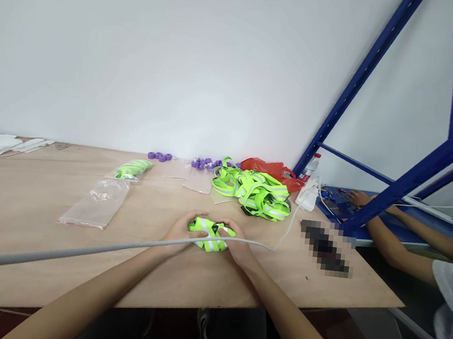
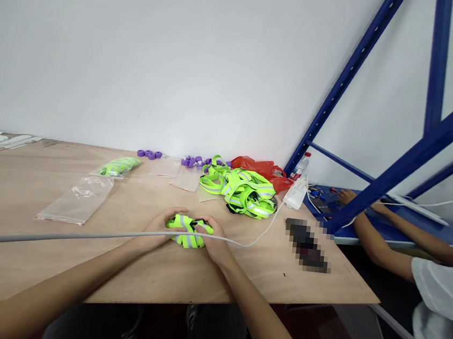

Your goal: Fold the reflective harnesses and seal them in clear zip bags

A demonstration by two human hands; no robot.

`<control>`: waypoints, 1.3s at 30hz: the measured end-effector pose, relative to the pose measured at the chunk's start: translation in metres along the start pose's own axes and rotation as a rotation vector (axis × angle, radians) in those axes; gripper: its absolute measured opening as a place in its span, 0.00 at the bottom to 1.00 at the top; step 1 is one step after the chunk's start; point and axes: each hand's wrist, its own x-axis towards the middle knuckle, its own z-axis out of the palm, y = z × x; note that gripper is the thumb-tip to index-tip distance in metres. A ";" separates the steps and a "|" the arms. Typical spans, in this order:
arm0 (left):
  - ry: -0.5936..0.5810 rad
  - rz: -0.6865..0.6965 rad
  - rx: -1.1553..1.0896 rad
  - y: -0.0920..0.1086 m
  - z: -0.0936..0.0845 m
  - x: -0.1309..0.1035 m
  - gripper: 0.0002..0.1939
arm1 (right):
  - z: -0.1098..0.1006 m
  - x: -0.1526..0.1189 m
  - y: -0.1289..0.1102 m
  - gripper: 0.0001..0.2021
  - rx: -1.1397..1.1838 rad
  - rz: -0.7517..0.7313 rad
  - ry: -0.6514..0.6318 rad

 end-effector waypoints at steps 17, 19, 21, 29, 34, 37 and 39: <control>-0.065 0.153 0.132 0.006 -0.010 -0.014 0.28 | 0.003 -0.008 0.005 0.14 -0.144 -0.021 -0.063; -0.084 0.151 0.193 0.007 -0.012 -0.014 0.22 | 0.003 -0.010 0.004 0.14 -0.147 -0.026 -0.063; -0.113 0.166 0.201 0.011 -0.013 -0.015 0.19 | 0.003 -0.012 0.002 0.13 -0.149 -0.027 -0.063; -0.233 0.278 0.041 0.019 -0.014 -0.015 0.16 | -0.003 -0.018 -0.017 0.26 -0.132 0.016 -0.188; -0.234 0.235 0.033 0.017 -0.012 -0.016 0.13 | -0.008 -0.023 -0.015 0.26 -0.039 0.009 -0.283; -0.208 0.196 0.044 0.014 -0.010 -0.019 0.13 | -0.011 -0.023 -0.004 0.19 0.106 -0.001 -0.207; -0.193 0.179 0.049 0.014 -0.009 -0.021 0.13 | -0.016 -0.018 0.002 0.18 0.152 0.024 -0.151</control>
